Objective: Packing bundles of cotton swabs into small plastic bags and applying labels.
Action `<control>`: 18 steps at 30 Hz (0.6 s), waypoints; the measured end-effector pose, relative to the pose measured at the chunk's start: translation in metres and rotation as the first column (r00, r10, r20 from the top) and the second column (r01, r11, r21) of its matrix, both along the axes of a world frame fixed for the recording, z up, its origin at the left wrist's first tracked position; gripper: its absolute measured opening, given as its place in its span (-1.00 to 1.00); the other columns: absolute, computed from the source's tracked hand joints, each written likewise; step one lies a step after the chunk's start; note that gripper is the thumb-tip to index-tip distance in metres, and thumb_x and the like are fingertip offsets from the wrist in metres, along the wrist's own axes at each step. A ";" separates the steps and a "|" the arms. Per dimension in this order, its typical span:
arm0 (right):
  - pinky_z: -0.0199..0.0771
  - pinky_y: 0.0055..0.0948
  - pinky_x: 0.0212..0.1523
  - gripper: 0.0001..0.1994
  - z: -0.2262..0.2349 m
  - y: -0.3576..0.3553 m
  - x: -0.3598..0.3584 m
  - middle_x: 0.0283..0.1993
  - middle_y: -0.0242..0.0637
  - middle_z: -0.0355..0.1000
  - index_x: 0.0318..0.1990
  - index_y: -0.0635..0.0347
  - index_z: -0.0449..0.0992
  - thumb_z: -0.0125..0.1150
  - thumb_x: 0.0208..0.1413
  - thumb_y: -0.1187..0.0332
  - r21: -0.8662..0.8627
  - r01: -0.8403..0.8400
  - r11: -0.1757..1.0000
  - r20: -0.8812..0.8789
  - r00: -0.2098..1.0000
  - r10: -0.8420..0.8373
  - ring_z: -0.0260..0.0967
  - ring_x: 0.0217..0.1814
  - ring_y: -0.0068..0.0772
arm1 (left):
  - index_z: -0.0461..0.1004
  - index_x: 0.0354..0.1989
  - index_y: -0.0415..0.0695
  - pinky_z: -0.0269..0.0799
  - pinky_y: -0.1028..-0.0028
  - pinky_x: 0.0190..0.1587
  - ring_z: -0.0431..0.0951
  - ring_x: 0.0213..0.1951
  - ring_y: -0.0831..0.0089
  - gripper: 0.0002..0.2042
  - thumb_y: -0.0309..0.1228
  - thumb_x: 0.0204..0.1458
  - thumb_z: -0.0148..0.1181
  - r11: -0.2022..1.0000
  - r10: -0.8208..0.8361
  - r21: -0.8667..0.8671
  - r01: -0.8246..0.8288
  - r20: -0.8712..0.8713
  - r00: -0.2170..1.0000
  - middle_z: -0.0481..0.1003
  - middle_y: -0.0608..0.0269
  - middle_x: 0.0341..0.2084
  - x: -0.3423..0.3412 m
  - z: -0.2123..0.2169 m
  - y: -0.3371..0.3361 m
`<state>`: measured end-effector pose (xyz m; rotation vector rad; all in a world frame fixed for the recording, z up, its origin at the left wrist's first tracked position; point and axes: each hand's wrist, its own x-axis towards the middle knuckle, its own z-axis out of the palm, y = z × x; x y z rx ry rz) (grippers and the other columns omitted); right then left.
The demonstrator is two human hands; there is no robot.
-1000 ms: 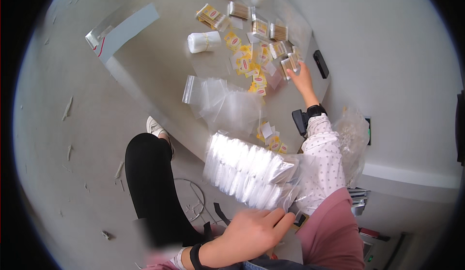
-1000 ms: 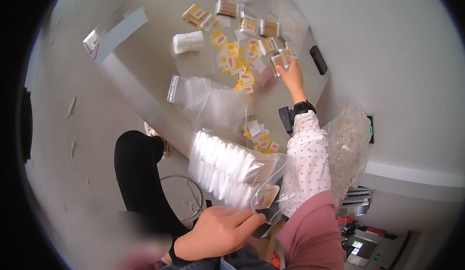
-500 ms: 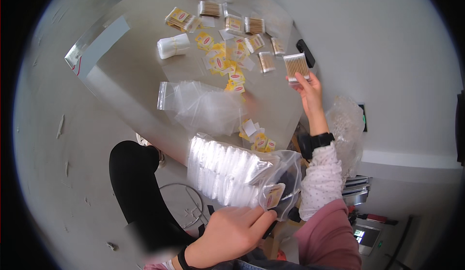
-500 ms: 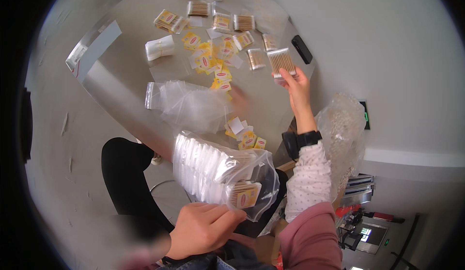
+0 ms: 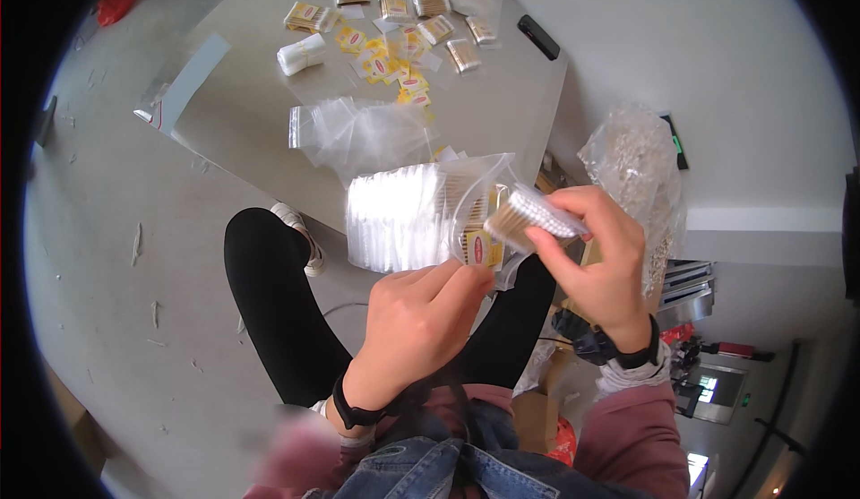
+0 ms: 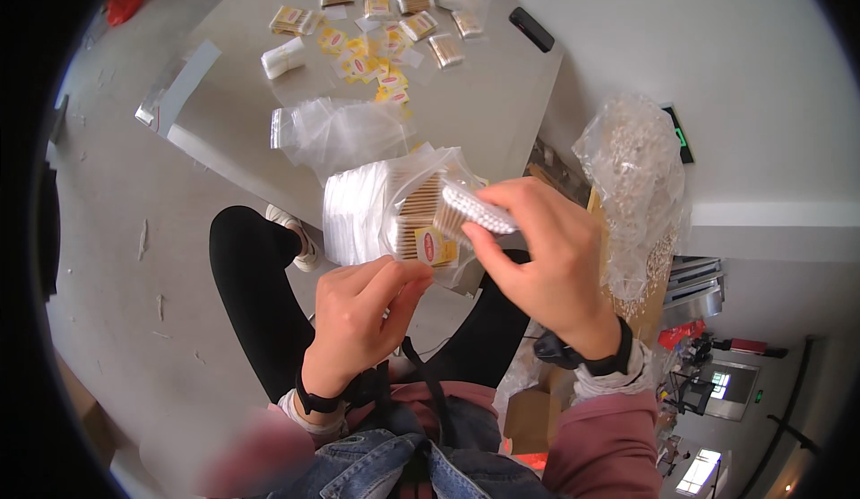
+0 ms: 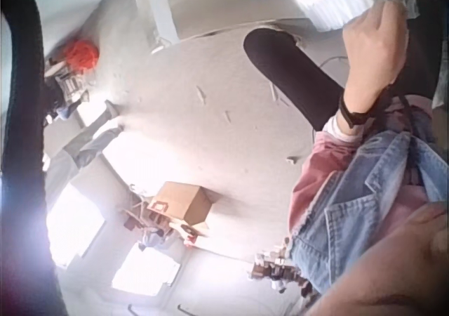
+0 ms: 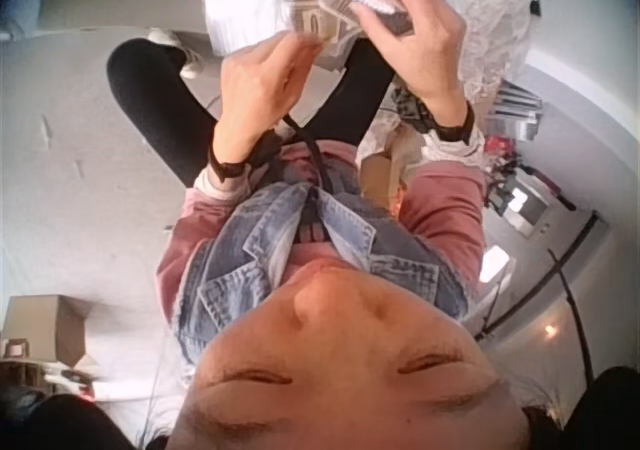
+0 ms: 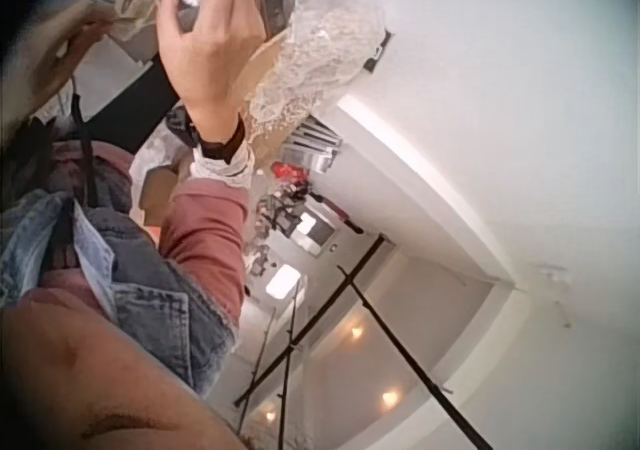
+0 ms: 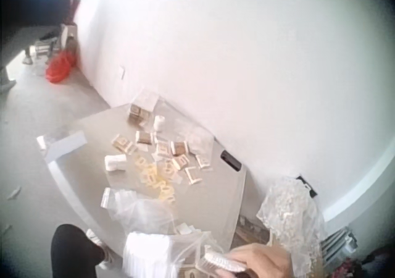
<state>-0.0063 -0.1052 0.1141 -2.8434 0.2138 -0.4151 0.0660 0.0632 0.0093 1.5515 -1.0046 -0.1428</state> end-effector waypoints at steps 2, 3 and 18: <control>0.39 -0.42 -0.46 -0.70 -0.017 0.002 0.007 -0.29 -0.35 0.45 -0.27 0.18 0.49 0.37 -0.25 0.56 -0.350 -0.153 0.924 0.115 0.972 0.204 0.42 -0.39 -0.29 | 0.47 -0.37 -0.11 0.34 0.38 -0.59 0.51 -0.59 0.33 -0.87 -0.54 -0.09 0.29 0.999 0.000 -0.040 0.000 0.002 1.000 0.42 0.29 -0.61 -0.004 -0.001 -0.003; 0.39 -0.42 -0.46 -0.70 -0.023 0.003 0.008 -0.29 -0.35 0.45 -0.27 0.18 0.49 0.37 -0.25 0.56 -0.353 -0.161 0.922 0.113 0.970 0.213 0.42 -0.39 -0.29 | 0.47 -0.38 -0.11 0.34 0.38 -0.59 0.51 -0.59 0.34 -0.87 -0.54 -0.09 0.28 0.999 0.010 -0.045 -0.010 0.006 1.000 0.42 0.30 -0.60 -0.005 -0.002 -0.002; 0.48 -0.45 -0.40 -0.63 -0.033 0.024 0.036 -0.10 -0.24 0.41 -0.12 0.22 0.46 0.35 -0.17 0.58 0.021 0.039 0.999 -0.241 0.970 -0.032 0.44 -0.43 -0.35 | 0.48 -0.34 -0.10 0.30 0.42 -0.61 0.47 -0.61 0.40 -0.83 -0.53 -0.16 0.25 0.996 0.072 -0.051 -0.070 0.047 0.996 0.36 0.33 -0.62 -0.006 -0.004 0.000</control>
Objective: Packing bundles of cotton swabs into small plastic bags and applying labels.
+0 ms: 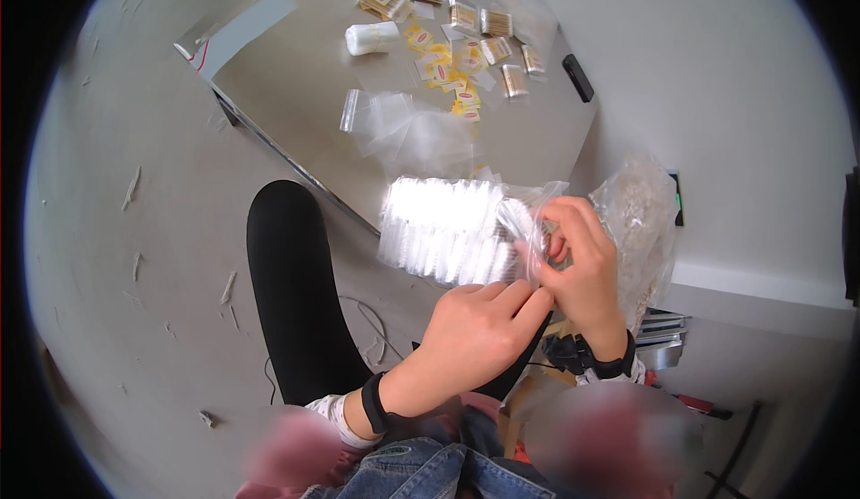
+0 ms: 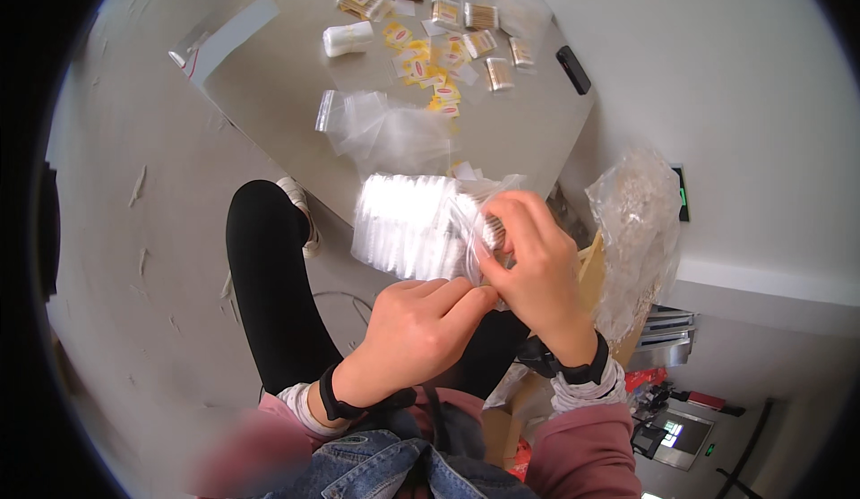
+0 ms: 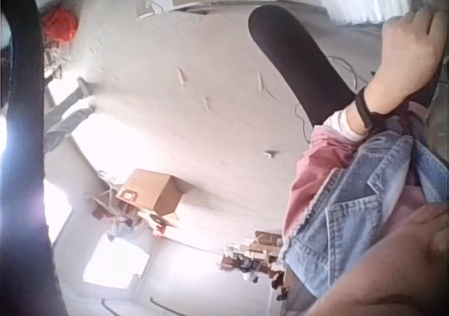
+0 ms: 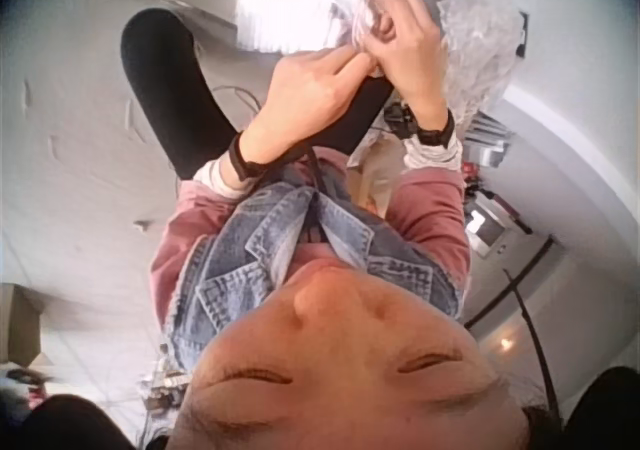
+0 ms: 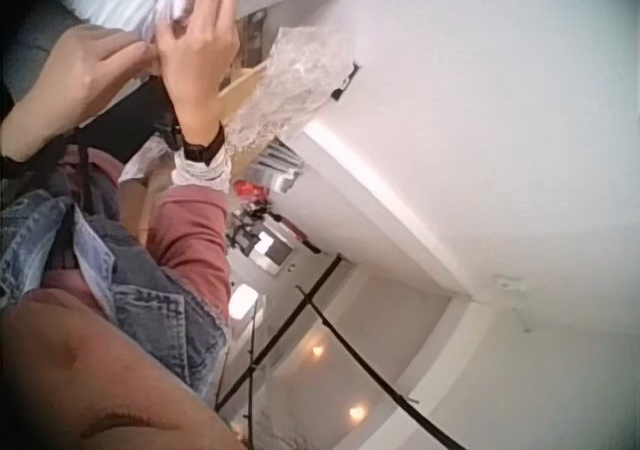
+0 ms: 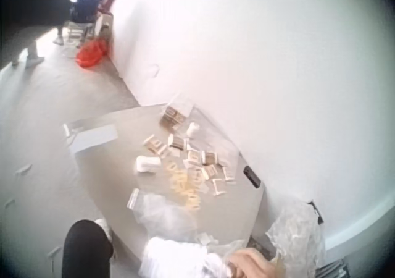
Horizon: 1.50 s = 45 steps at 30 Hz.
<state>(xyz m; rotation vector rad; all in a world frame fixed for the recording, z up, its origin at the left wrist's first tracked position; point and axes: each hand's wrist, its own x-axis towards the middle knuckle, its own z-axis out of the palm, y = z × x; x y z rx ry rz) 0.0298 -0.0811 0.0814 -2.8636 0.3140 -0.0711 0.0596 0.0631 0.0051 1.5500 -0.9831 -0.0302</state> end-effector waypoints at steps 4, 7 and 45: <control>0.51 -0.53 -0.27 -0.62 0.008 -0.009 -0.002 -0.01 -0.23 0.40 -0.07 0.24 0.47 0.35 -0.11 0.65 0.269 -0.012 0.963 -0.051 0.998 0.027 0.46 -0.31 -0.49 | 0.48 -0.32 -0.10 0.31 0.44 -0.60 0.47 -0.60 0.42 -0.80 -0.53 -0.18 0.24 1.000 0.022 -0.008 -0.022 -0.026 0.999 0.35 0.33 -0.60 0.001 -0.001 0.000; 0.50 -0.53 -0.30 -0.67 -0.002 -0.017 -0.009 -0.05 -0.23 0.41 -0.11 0.25 0.49 0.34 -0.08 0.64 0.192 0.027 0.981 -0.004 1.000 -0.026 0.45 -0.31 -0.47 | 0.47 -0.29 -0.11 0.32 0.45 -0.60 0.47 -0.59 0.44 -0.77 -0.51 -0.22 0.22 1.000 0.003 0.010 -0.002 -0.015 1.000 0.34 0.34 -0.58 -0.001 -0.001 -0.002; 0.33 -0.58 -0.16 -0.76 -0.027 -0.030 -0.038 -0.07 -0.31 0.35 -0.09 0.26 0.44 0.30 0.08 0.53 0.111 0.248 0.962 0.383 0.883 -0.272 0.29 -0.18 -0.54 | 0.39 -0.35 -0.13 0.37 0.46 -0.54 0.46 -0.51 0.45 -0.78 -0.45 -0.24 0.17 0.959 -0.034 0.276 0.057 -0.088 0.996 0.32 0.33 -0.55 -0.001 0.009 0.014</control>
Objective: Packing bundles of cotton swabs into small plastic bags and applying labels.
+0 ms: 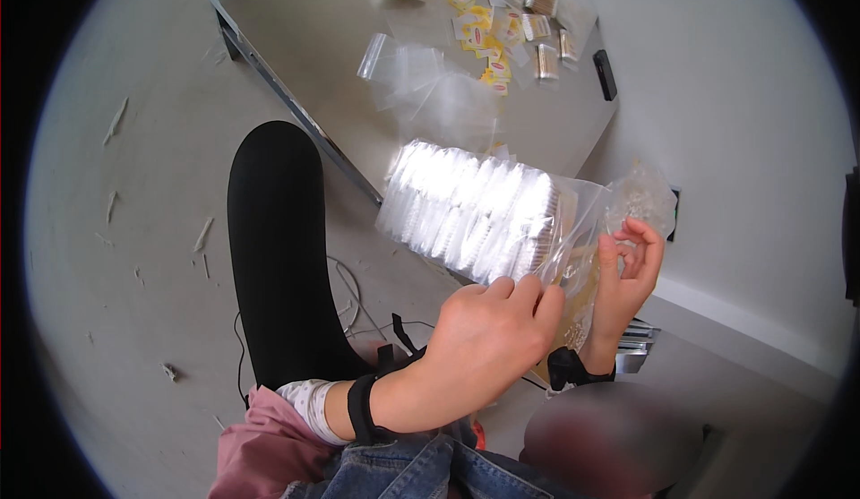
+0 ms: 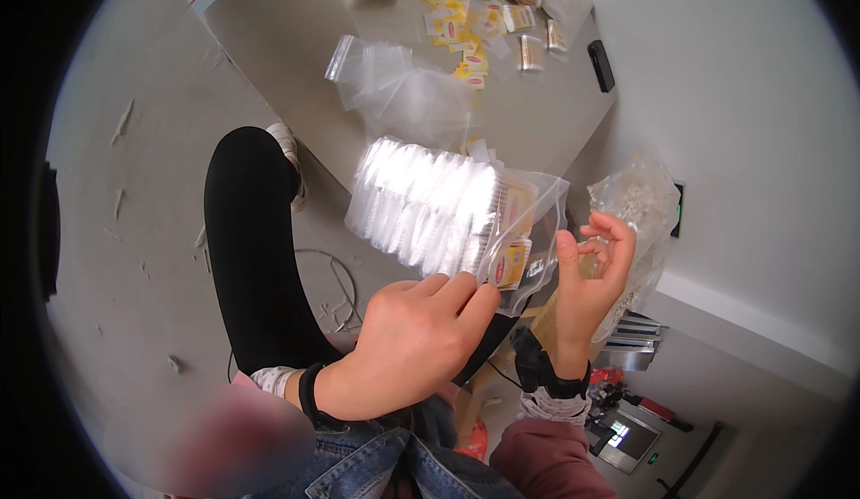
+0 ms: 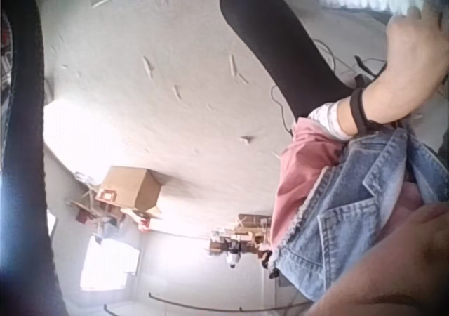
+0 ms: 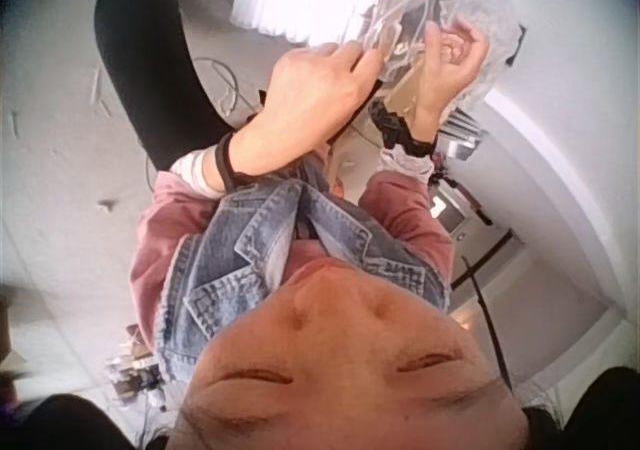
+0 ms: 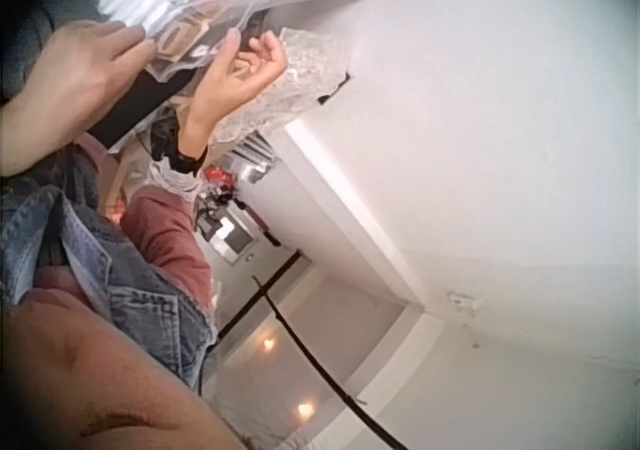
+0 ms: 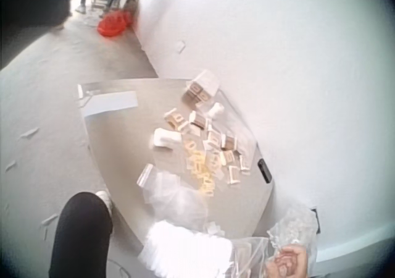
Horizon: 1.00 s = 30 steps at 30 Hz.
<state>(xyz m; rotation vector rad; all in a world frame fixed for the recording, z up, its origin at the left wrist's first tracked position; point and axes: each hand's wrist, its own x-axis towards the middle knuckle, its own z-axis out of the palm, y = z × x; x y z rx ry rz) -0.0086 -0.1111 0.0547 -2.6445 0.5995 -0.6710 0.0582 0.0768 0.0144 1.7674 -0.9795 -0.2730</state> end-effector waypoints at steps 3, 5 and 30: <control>0.20 -0.71 -0.39 -0.87 -0.010 -0.005 -0.011 -0.37 -0.51 0.30 -0.29 0.19 0.37 0.20 0.24 0.41 0.555 0.205 0.806 -0.197 0.974 -0.113 0.21 -0.38 -0.74 | 0.39 -0.36 -0.13 0.38 0.46 -0.53 0.47 -0.49 0.44 -0.78 -0.44 -0.26 0.18 0.999 0.004 -0.036 -0.004 -0.021 1.000 0.32 0.33 -0.54 0.000 -0.001 0.001; 0.12 -0.72 -0.45 -0.83 -0.010 0.001 -0.018 -0.44 -0.56 0.25 -0.35 0.16 0.35 0.17 0.27 0.38 0.555 0.254 0.792 -0.220 0.963 -0.155 0.15 -0.45 -0.76 | 0.38 -0.38 -0.12 0.37 0.48 -0.53 0.46 -0.47 0.45 -0.78 -0.43 -0.27 0.18 0.992 -0.014 -0.123 0.011 -0.026 1.000 0.31 0.33 -0.53 -0.001 -0.005 -0.002; 0.23 -0.56 -0.39 -0.73 -0.049 -0.062 -0.056 -0.49 -0.51 0.26 -0.51 0.20 0.33 0.14 0.26 0.36 0.165 0.327 0.931 -0.132 0.942 -0.307 0.15 -0.43 -0.67 | 0.35 -0.12 -0.24 0.33 0.42 -0.12 0.43 -0.21 0.37 -0.78 -0.67 0.05 0.02 0.671 0.238 -0.270 -0.691 -0.803 0.546 0.42 0.15 -0.25 -0.045 -0.088 -0.034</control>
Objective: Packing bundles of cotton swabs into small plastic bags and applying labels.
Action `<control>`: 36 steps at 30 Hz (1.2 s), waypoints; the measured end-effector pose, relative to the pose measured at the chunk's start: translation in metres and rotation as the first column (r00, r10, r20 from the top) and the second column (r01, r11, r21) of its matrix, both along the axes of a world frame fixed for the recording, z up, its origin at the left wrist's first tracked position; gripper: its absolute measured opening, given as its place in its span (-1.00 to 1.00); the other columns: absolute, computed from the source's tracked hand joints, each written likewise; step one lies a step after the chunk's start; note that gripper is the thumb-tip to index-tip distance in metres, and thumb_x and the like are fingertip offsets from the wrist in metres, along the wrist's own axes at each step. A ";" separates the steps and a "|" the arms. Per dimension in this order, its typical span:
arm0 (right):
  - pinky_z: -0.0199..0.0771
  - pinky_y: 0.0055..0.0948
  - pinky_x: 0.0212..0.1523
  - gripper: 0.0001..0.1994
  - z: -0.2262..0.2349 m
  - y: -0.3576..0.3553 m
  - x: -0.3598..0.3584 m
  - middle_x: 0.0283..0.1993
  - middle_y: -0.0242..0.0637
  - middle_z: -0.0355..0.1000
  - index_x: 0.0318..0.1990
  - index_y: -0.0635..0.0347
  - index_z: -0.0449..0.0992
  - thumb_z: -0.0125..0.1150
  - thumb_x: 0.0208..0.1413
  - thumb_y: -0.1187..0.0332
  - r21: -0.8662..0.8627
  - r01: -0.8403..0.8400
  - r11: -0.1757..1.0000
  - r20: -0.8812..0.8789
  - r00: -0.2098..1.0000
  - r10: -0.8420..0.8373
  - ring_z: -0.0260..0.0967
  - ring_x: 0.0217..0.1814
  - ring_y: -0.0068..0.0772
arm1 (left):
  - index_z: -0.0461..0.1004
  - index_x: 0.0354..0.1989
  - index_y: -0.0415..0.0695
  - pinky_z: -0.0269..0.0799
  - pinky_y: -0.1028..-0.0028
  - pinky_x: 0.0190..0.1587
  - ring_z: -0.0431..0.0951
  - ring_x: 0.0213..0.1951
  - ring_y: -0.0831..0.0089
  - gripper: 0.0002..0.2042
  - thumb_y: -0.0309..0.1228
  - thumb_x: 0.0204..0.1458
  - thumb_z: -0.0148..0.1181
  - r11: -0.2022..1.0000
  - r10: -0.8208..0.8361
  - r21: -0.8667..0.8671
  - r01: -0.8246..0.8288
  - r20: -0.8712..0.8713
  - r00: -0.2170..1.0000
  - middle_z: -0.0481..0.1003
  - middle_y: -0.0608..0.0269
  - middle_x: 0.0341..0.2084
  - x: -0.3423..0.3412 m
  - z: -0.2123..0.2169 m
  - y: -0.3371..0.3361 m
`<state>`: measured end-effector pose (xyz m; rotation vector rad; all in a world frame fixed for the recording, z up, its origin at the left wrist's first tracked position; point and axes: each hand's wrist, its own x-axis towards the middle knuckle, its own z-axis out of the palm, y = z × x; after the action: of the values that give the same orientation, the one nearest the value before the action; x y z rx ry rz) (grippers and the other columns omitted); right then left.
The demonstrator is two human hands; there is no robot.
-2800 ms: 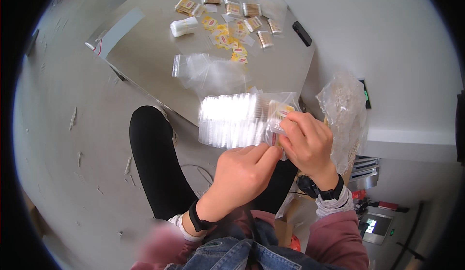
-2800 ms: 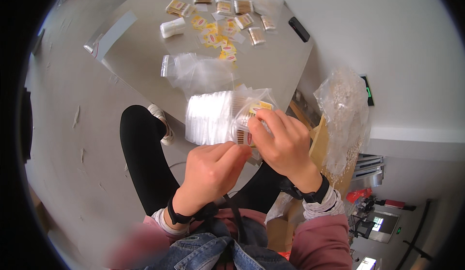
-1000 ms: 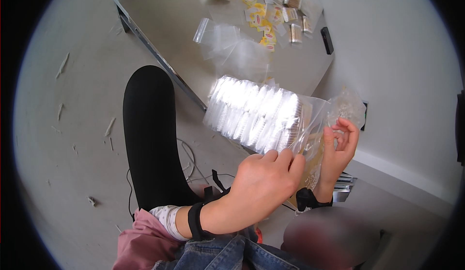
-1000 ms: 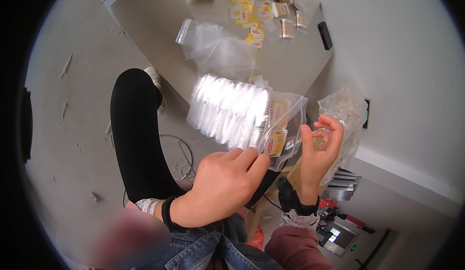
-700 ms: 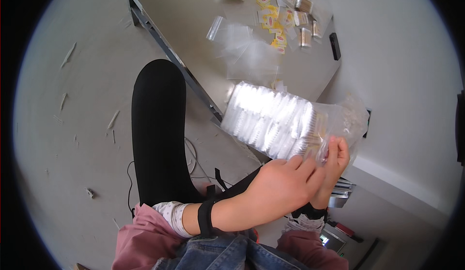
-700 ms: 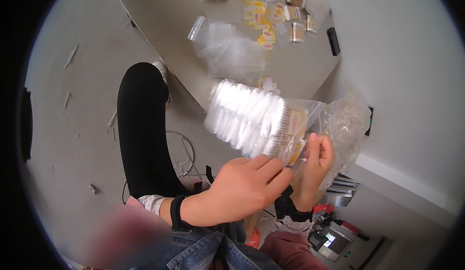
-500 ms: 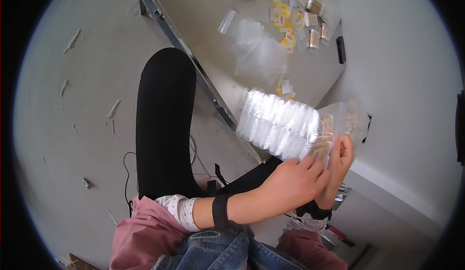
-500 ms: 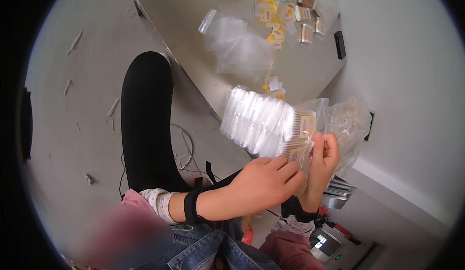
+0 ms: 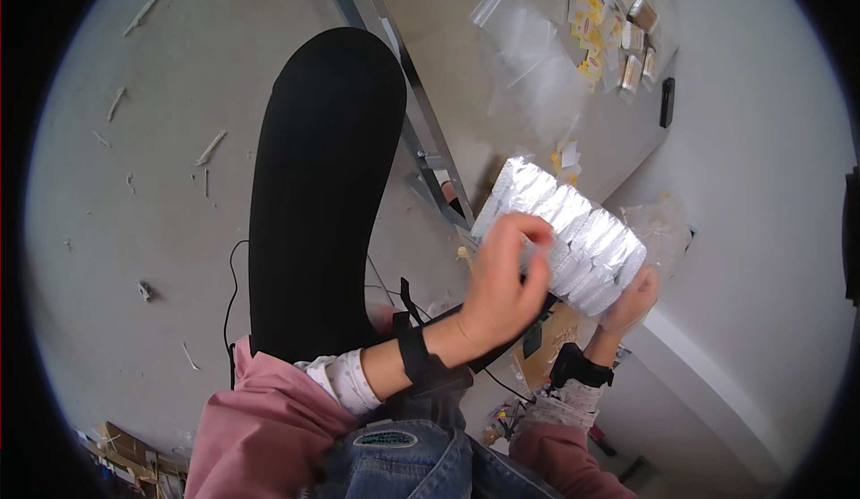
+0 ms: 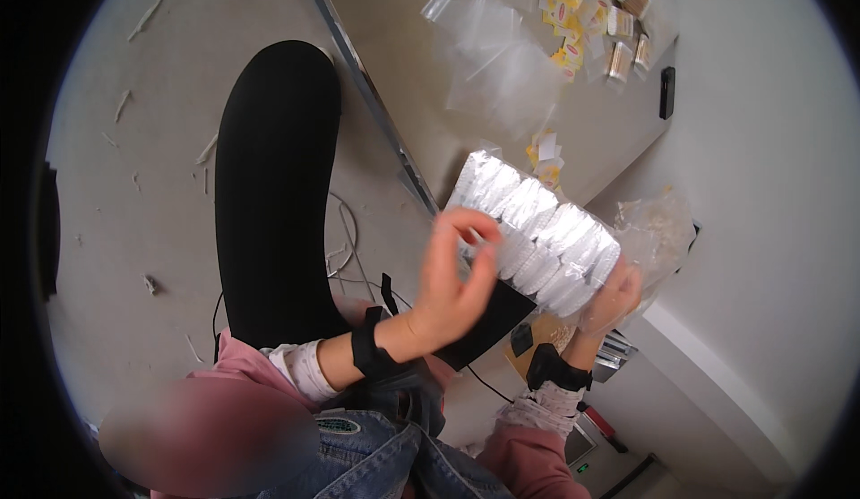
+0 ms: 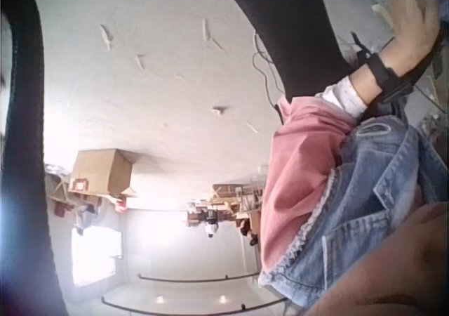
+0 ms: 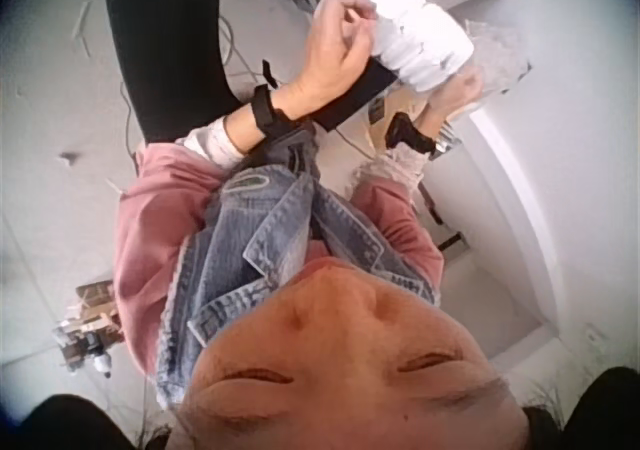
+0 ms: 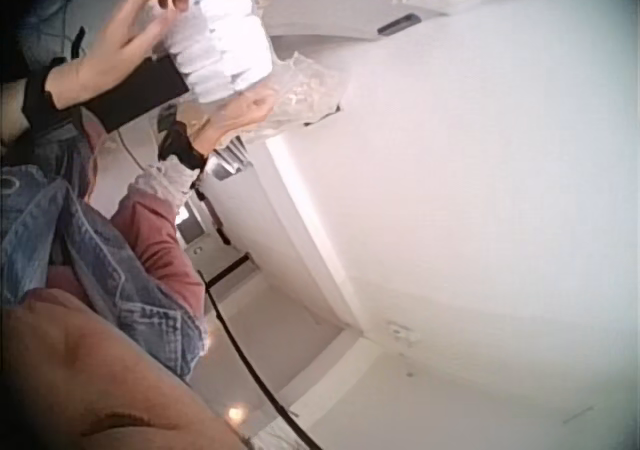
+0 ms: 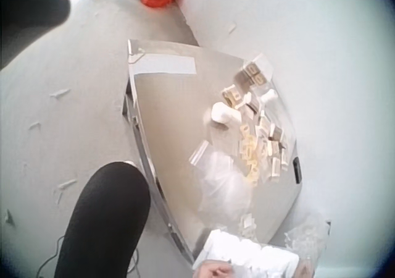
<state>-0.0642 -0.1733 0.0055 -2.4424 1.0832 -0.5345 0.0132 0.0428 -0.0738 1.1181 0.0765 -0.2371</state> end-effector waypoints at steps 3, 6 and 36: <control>0.24 -0.53 -0.38 -0.74 -0.008 -0.025 -0.020 -0.50 -0.51 0.26 -0.51 0.19 0.33 0.11 0.25 0.39 -0.011 -0.040 0.999 0.020 0.999 0.040 0.15 -0.43 -0.64 | 0.25 0.06 -0.27 0.32 0.48 0.04 0.43 -0.03 0.43 -0.68 -0.69 0.12 -0.05 0.999 0.037 0.043 -0.022 -0.386 0.922 0.42 0.14 -0.05 0.020 -0.041 0.006; 0.25 -0.51 -0.35 -0.74 -0.017 -0.023 -0.023 -0.49 -0.51 0.23 -0.50 0.18 0.28 0.09 0.25 0.41 -0.208 -0.195 0.958 -0.048 0.981 0.189 0.15 -0.41 -0.61 | 0.22 0.11 -0.28 0.32 0.45 0.16 0.42 0.08 0.39 -0.67 -0.66 0.16 -0.04 0.986 -0.048 -0.161 -0.036 -0.489 0.871 0.42 0.08 0.01 0.019 -0.053 -0.005; 0.60 -0.31 -0.06 -0.68 -0.021 -0.012 -0.026 -0.06 -0.09 0.53 0.03 0.42 0.47 0.01 0.26 0.36 0.268 0.117 0.956 0.074 0.987 -0.141 0.55 -0.09 -0.25 | 0.21 0.12 -0.23 0.31 0.40 0.12 0.38 0.05 0.39 -0.47 -0.52 -0.02 0.33 0.977 -0.185 0.006 0.212 -0.464 0.866 0.36 0.15 -0.01 0.022 -0.027 -0.020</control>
<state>-0.0902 -0.1858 -0.0152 -2.1088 1.1989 -0.5029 0.0355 0.0232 -0.1004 1.1073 0.3963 -0.6906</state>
